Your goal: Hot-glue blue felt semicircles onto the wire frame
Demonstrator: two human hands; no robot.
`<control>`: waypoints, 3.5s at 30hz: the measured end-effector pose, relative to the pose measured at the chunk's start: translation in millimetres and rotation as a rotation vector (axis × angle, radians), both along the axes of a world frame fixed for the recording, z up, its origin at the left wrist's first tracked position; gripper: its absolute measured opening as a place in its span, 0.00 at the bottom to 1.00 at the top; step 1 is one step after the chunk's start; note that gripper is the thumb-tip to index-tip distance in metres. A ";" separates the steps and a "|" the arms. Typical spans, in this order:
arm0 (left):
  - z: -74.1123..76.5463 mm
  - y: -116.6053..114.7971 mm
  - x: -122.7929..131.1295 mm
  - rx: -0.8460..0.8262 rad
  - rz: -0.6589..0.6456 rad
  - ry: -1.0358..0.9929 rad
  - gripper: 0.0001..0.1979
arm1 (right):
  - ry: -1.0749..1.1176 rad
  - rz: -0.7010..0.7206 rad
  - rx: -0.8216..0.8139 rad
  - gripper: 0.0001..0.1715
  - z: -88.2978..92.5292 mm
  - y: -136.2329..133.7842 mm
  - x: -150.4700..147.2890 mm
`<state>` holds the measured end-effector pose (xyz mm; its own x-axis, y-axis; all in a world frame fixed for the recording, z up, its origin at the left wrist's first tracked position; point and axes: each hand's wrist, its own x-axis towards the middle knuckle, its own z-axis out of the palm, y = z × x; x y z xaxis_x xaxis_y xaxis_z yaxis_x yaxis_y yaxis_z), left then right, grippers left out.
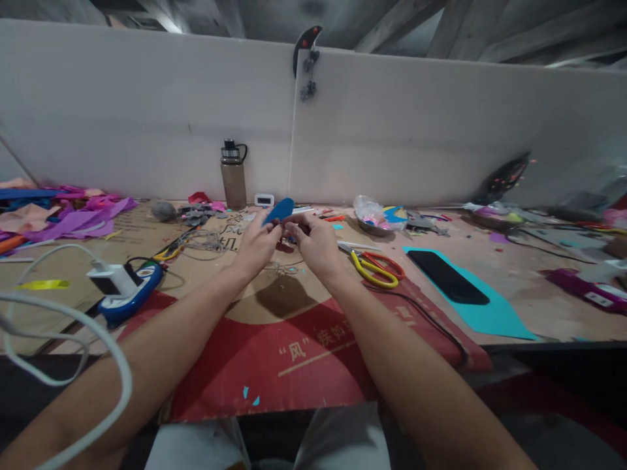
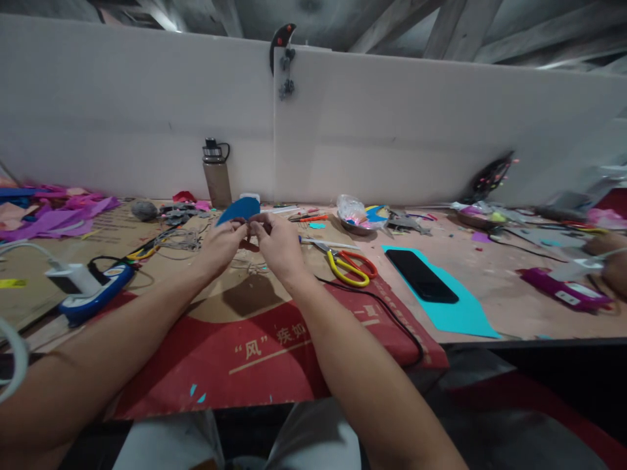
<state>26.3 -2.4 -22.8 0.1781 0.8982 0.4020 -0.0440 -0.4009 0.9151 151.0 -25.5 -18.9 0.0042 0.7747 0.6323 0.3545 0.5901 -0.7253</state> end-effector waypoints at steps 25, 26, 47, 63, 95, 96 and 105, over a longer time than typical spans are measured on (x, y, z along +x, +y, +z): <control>7.7 -9.6 3.5 -0.196 -0.084 -0.224 0.14 | 0.035 -0.232 0.021 0.09 0.1 2.7 10.6; 7.7 -9.5 3.4 -0.197 -0.088 -0.228 0.14 | 0.039 -0.227 0.018 0.09 -0.1 3.0 10.8; 10.5 -4.3 -3.9 -0.189 -0.142 -0.101 0.10 | 0.152 -0.107 -0.102 0.09 6.9 0.8 12.2; 13.9 1.0 -7.5 -0.455 -0.298 -0.400 0.05 | 0.297 0.237 -0.235 0.15 -1.3 10.2 12.3; 2.5 -7.3 3.8 -0.061 -0.121 -0.174 0.09 | 0.037 0.021 0.026 0.12 -5.6 9.2 8.3; 1.7 -6.7 3.5 -0.077 -0.125 -0.181 0.09 | 0.010 0.015 0.048 0.12 -5.7 8.7 8.2; 0.8 0.1 -0.4 -0.142 -0.116 -0.329 0.05 | 0.021 0.032 0.027 0.11 -6.5 6.1 5.5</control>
<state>25.9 -2.3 -22.0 0.1639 0.9304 0.3278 -0.3821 -0.2465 0.8906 156.5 -19.4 -25.4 -0.0064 0.7571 0.6533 0.3198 0.6205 -0.7160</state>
